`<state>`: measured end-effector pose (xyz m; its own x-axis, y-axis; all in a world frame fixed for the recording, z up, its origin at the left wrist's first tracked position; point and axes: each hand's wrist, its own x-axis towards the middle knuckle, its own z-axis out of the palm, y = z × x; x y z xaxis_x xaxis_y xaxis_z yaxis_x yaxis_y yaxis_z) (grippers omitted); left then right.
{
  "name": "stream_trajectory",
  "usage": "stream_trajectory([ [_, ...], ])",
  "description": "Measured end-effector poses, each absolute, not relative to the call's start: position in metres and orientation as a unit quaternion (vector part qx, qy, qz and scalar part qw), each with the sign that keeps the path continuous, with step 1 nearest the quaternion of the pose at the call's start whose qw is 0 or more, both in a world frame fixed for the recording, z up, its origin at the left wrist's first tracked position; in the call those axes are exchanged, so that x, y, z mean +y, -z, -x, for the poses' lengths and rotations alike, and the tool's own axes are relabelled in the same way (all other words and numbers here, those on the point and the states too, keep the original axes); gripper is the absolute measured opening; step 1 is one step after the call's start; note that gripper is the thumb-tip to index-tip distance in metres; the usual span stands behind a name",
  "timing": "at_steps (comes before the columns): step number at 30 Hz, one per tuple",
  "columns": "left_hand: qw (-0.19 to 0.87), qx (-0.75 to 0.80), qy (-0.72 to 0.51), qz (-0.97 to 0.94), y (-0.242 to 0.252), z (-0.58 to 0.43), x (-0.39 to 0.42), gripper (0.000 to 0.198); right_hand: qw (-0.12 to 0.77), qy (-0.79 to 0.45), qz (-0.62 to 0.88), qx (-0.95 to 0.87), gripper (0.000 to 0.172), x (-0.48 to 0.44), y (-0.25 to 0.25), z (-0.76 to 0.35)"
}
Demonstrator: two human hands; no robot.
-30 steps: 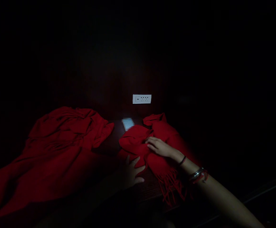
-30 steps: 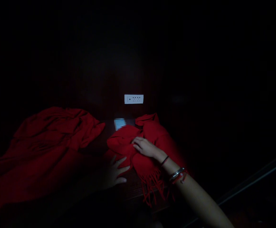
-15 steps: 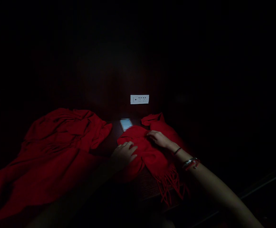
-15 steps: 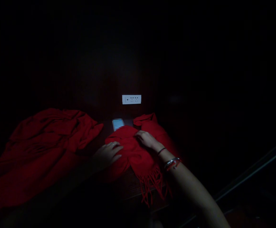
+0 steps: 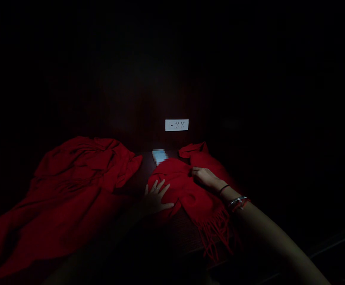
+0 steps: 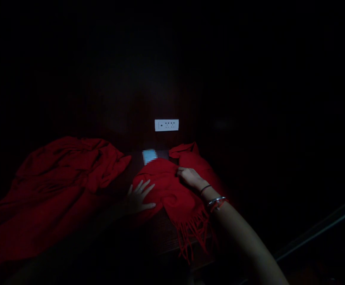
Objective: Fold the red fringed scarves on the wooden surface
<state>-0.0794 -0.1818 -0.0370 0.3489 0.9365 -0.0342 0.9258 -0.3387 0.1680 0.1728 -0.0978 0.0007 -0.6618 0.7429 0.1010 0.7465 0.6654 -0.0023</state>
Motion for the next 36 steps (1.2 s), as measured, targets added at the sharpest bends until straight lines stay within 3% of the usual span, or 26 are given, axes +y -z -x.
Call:
stream_trajectory([
  [5, 0.081, 0.58, -0.018, -0.81, 0.029, 0.077, -0.181, 0.078, 0.061, 0.01, 0.394, -0.917, 0.025, -0.104, 0.0, -0.187],
  [11, -0.008, 0.521, -0.073, -0.85, 0.031, 0.085, -0.211, 0.065, 0.145, -0.039, 0.444, -0.883, 0.034, -0.136, -0.003, -0.17],
  [15, 0.007, 0.428, -0.122, -0.896, 0.041, 0.099, -0.232, 0.053, 0.051, -0.155, 0.473, -0.866, 0.063, -0.18, -0.005, -0.165],
  [17, 0.025, 0.393, -0.122, -0.911, 0.043, 0.099, -0.238, 0.05, 0.006, -0.16, 0.505, -0.848, 0.068, -0.199, -0.007, -0.165],
  [25, 0.048, 0.441, -0.039, -0.895, 0.027, 0.075, -0.245, 0.053, 0.012, -0.06, 0.608, -0.791, 0.061, -0.206, 0.001, -0.17],
  [28, 0.057, 0.453, -0.034, -0.889, 0.021, 0.071, -0.245, 0.05, 0.015, -0.057, 0.614, -0.787, 0.049, -0.194, 0.005, -0.169],
  [32, 0.058, 0.459, -0.034, -0.886, 0.014, 0.07, -0.244, 0.044, 0.095, -0.127, 0.56, -0.813, 0.032, -0.178, -0.009, -0.175],
  [36, 0.046, 0.403, -0.053, -0.913, 0.017, 0.071, -0.239, 0.044, 0.209, -0.337, 0.48, -0.783, 0.03, -0.169, -0.044, -0.189],
])
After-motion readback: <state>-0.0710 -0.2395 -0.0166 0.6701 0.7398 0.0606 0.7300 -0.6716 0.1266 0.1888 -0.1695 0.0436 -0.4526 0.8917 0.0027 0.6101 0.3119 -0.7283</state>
